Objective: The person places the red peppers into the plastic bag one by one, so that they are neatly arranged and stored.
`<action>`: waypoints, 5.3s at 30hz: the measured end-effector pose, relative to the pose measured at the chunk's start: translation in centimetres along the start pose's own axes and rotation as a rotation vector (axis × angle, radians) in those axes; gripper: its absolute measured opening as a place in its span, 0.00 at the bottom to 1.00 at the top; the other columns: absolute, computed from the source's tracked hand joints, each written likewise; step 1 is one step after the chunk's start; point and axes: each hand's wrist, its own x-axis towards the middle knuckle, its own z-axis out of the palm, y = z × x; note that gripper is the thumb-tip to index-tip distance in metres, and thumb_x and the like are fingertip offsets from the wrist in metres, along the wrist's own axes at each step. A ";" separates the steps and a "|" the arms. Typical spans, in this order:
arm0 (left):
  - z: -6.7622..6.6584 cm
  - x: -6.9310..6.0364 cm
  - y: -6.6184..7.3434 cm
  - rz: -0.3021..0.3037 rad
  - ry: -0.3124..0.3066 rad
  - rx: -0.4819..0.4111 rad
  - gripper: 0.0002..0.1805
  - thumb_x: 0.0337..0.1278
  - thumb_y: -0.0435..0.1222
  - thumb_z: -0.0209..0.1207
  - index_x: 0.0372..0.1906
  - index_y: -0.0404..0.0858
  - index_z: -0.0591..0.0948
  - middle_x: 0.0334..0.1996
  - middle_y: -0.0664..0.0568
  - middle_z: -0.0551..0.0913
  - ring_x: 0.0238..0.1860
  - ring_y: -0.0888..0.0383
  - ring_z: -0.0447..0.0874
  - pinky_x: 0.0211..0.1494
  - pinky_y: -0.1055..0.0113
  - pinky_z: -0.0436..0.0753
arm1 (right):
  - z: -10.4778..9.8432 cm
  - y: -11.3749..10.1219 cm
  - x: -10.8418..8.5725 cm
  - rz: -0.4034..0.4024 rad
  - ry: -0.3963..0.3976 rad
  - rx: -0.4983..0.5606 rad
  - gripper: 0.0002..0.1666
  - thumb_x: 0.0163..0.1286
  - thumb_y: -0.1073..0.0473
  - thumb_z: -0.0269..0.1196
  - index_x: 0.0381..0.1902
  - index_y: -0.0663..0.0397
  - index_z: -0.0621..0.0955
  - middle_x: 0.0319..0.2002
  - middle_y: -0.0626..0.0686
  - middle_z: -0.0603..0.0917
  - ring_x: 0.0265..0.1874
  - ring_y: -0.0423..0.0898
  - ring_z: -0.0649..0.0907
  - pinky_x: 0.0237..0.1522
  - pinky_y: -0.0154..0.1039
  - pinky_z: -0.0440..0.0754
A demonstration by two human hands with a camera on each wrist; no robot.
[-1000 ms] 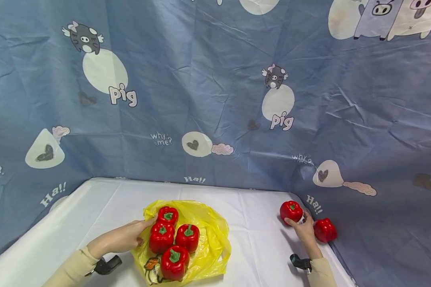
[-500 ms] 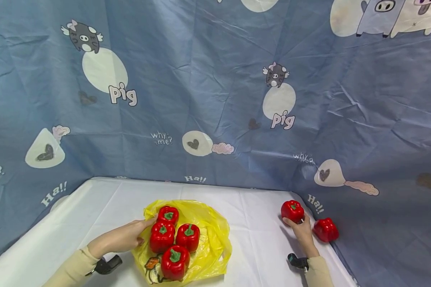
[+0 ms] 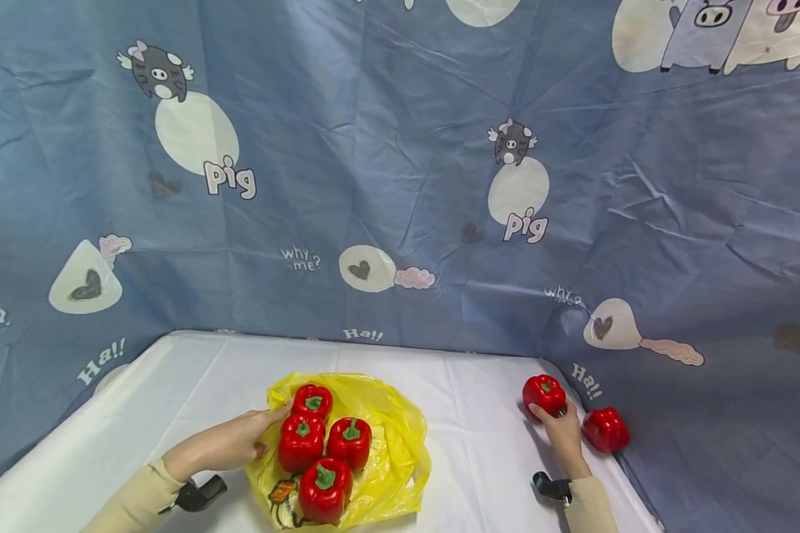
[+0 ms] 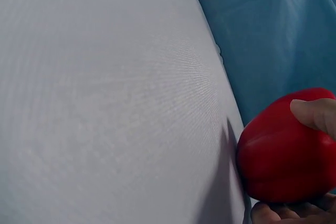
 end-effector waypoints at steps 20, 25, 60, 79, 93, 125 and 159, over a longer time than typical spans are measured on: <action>0.1 0.0 -0.2 0.019 -0.007 -0.013 0.41 0.43 0.15 0.54 0.70 0.26 0.63 0.64 0.34 0.72 0.46 0.52 0.72 0.37 0.61 0.70 | -0.3 -0.3 -0.8 -0.020 -0.007 -0.009 0.66 0.59 0.44 0.68 0.75 0.68 0.39 0.72 0.74 0.49 0.70 0.69 0.54 0.68 0.63 0.57; 0.2 0.0 -0.3 0.005 -0.014 -0.019 0.41 0.43 0.15 0.54 0.70 0.27 0.62 0.65 0.34 0.71 0.44 0.52 0.71 0.37 0.61 0.70 | -0.3 -0.8 -1.1 -0.037 -0.030 -0.003 0.68 0.59 0.40 0.67 0.75 0.67 0.38 0.73 0.73 0.49 0.70 0.69 0.55 0.68 0.61 0.59; 0.0 0.2 -0.1 -0.008 -0.005 -0.002 0.41 0.43 0.15 0.56 0.70 0.27 0.63 0.65 0.36 0.71 0.47 0.52 0.72 0.40 0.61 0.73 | 6.5 -8.3 -6.8 -0.291 -0.232 0.076 0.46 0.59 0.51 0.69 0.69 0.61 0.61 0.68 0.64 0.68 0.68 0.58 0.68 0.59 0.41 0.76; 0.1 0.0 0.0 0.004 -0.006 -0.013 0.40 0.43 0.15 0.55 0.70 0.26 0.63 0.65 0.35 0.71 0.48 0.51 0.72 0.38 0.61 0.72 | 11.9 -10.3 -10.9 -0.356 -0.373 0.113 0.45 0.52 0.52 0.74 0.66 0.56 0.69 0.62 0.59 0.75 0.61 0.58 0.76 0.54 0.45 0.79; 0.0 -0.1 0.1 0.015 0.002 0.002 0.39 0.43 0.15 0.53 0.69 0.25 0.63 0.64 0.33 0.71 0.48 0.51 0.72 0.38 0.60 0.70 | 15.0 -11.1 -12.2 -0.402 -0.478 0.144 0.42 0.55 0.53 0.73 0.65 0.57 0.69 0.60 0.59 0.77 0.59 0.58 0.78 0.51 0.44 0.81; 0.1 -0.1 0.1 0.007 0.001 0.008 0.40 0.44 0.15 0.54 0.70 0.26 0.63 0.64 0.34 0.71 0.45 0.52 0.71 0.38 0.61 0.71 | 18.1 -9.8 -12.7 -0.395 -0.708 0.073 0.43 0.59 0.60 0.69 0.67 0.65 0.62 0.62 0.65 0.74 0.61 0.61 0.75 0.60 0.52 0.74; 0.2 -0.2 0.0 0.062 0.016 0.052 0.38 0.43 0.16 0.54 0.68 0.23 0.64 0.64 0.34 0.71 0.59 0.46 0.74 0.45 0.61 0.76 | 20.1 -10.3 -11.6 -0.523 -0.800 -0.009 0.39 0.61 0.59 0.68 0.65 0.66 0.64 0.60 0.67 0.75 0.58 0.62 0.77 0.59 0.53 0.75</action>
